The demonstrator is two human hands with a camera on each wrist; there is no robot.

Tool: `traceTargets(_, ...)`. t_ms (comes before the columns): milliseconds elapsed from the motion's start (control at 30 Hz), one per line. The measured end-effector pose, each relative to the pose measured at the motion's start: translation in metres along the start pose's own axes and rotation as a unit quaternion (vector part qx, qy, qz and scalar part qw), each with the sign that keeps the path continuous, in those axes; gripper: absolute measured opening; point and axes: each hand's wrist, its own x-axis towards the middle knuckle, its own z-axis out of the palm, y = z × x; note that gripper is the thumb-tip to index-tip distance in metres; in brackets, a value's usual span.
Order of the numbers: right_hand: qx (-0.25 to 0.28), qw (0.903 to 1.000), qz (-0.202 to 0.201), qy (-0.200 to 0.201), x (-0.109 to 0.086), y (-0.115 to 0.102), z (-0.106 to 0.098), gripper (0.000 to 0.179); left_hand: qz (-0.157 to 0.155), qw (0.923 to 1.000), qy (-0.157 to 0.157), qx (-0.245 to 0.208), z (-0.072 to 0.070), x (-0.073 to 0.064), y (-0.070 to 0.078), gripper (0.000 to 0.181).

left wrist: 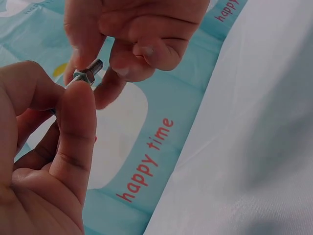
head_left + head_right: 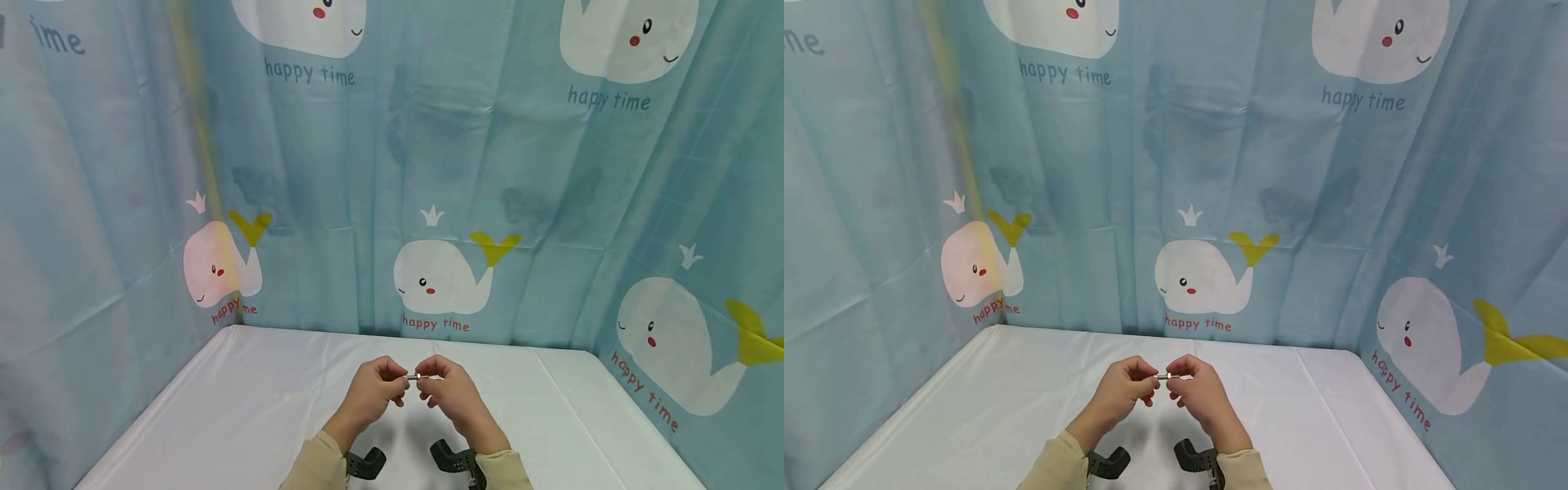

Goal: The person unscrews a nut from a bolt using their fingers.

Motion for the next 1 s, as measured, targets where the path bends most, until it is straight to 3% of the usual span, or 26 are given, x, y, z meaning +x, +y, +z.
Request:
traceTargets(267,0.015,0.9995,0.018,-0.020,-0.0007,-0.0018,0.0013,0.026,0.002,0.9999,-0.004,-0.014,-0.0014,0.0014,-0.0036,0.007)
traceTargets(400,0.012,0.9997,0.008,-0.020,0.0000,-0.0012,0.0009,0.017,0.005,0.9998,-0.007,-0.015,-0.0016,0.0017,-0.0049,0.006)
traceTargets(733,0.007,0.9997,0.016,-0.016,-0.0005,-0.0003,0.0004,0.030,0.004,0.9998,-0.008,-0.017,-0.0019,0.0028,-0.0068,0.005)
traceTargets(1000,0.009,0.9998,0.003,-0.016,-0.0005,-0.0002,-0.0003,0.027,0.003,0.9998,-0.007,-0.016,-0.0014,0.0030,-0.0062,0.005)
